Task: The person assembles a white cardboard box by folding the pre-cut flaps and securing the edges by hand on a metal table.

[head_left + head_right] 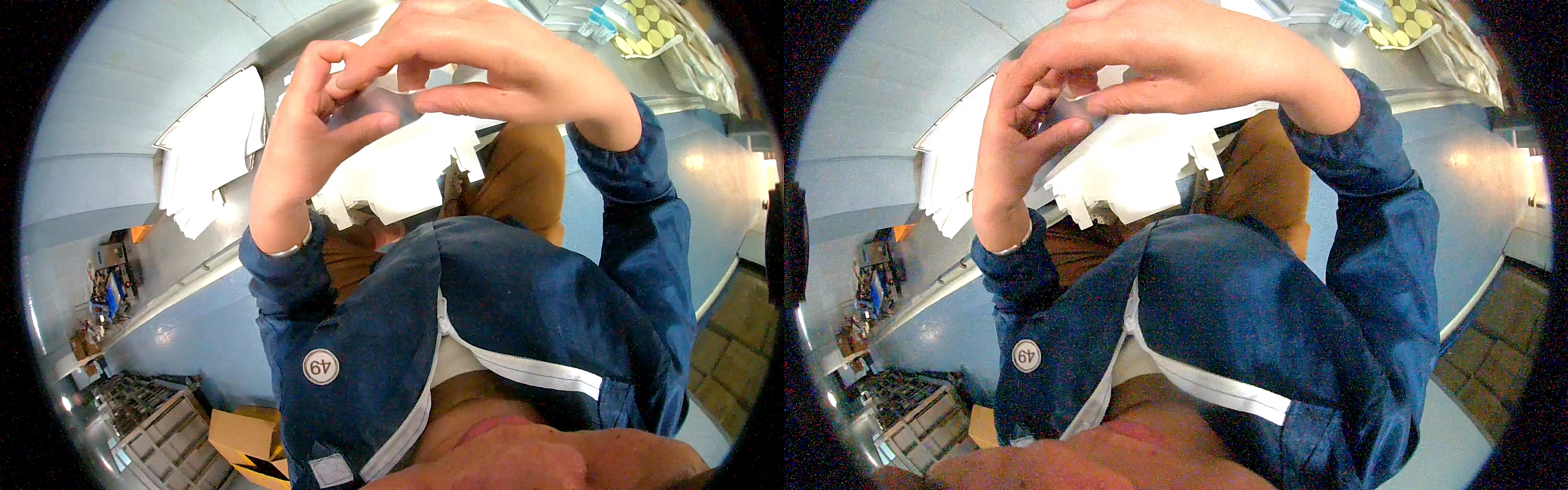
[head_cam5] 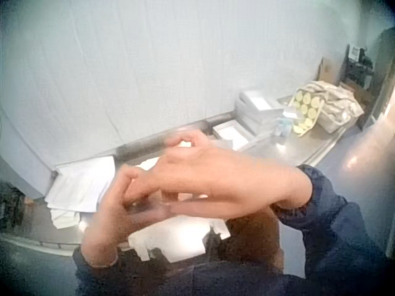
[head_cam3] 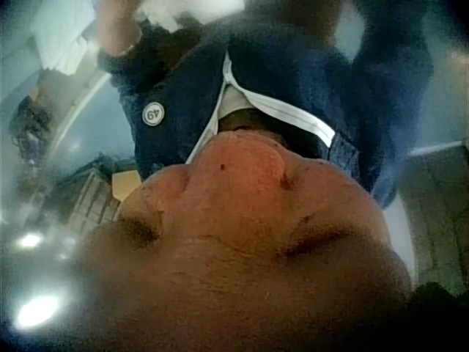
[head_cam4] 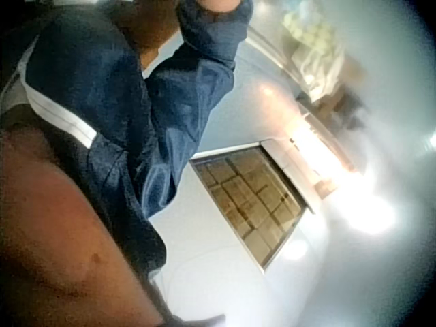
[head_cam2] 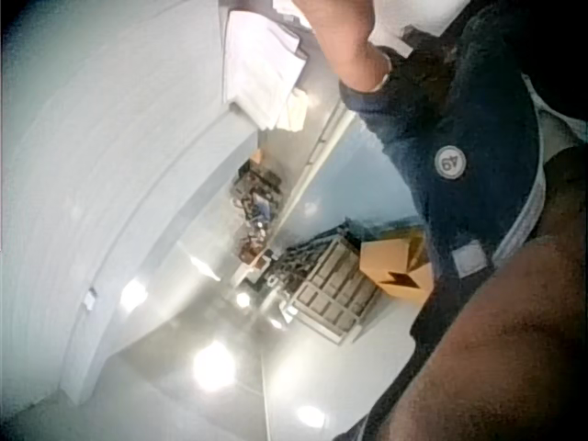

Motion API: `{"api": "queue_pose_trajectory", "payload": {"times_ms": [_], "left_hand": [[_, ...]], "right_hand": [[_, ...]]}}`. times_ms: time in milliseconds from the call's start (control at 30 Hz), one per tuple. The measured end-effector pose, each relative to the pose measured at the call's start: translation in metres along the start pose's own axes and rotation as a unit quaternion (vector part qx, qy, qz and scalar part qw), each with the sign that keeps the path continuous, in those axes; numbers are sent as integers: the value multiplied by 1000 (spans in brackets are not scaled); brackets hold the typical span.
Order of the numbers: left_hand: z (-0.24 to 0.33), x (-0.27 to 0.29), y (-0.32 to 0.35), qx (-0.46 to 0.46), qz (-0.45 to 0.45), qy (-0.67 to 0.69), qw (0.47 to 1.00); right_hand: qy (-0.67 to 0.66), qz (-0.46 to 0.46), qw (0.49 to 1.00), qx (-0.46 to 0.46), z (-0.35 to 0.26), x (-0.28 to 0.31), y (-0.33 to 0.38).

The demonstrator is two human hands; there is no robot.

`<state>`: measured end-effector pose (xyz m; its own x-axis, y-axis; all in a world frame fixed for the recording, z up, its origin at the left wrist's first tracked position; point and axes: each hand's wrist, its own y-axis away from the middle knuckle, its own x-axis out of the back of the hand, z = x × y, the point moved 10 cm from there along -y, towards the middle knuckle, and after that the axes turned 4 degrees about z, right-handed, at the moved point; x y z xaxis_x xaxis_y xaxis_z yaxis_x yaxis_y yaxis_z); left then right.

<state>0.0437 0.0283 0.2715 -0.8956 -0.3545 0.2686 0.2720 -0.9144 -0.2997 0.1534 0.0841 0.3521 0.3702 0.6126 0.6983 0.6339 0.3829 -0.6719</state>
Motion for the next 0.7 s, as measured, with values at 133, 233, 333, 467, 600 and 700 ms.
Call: {"api": "queue_pose_trajectory", "payload": {"times_ms": [133,233,333,467,600,700], "left_hand": [[-2,-6,-3,41,-78,167,982],[1,-17,-6,67,-132,267,952],[0,-28,-7,74,-158,339,925],[-10,-38,-10,142,-177,285,931],[-4,-53,-12,153,-154,280,935],[1,-56,-17,131,-172,285,934]], "right_hand": [[-84,-30,995,46,1,0,-1],[-159,0,982,102,7,-5,4],[-229,1,970,86,10,-10,5],[-143,-98,980,100,-8,4,-14],[-176,-161,971,13,-10,1,-24],[-211,-171,962,-37,-4,-2,-20]]}}
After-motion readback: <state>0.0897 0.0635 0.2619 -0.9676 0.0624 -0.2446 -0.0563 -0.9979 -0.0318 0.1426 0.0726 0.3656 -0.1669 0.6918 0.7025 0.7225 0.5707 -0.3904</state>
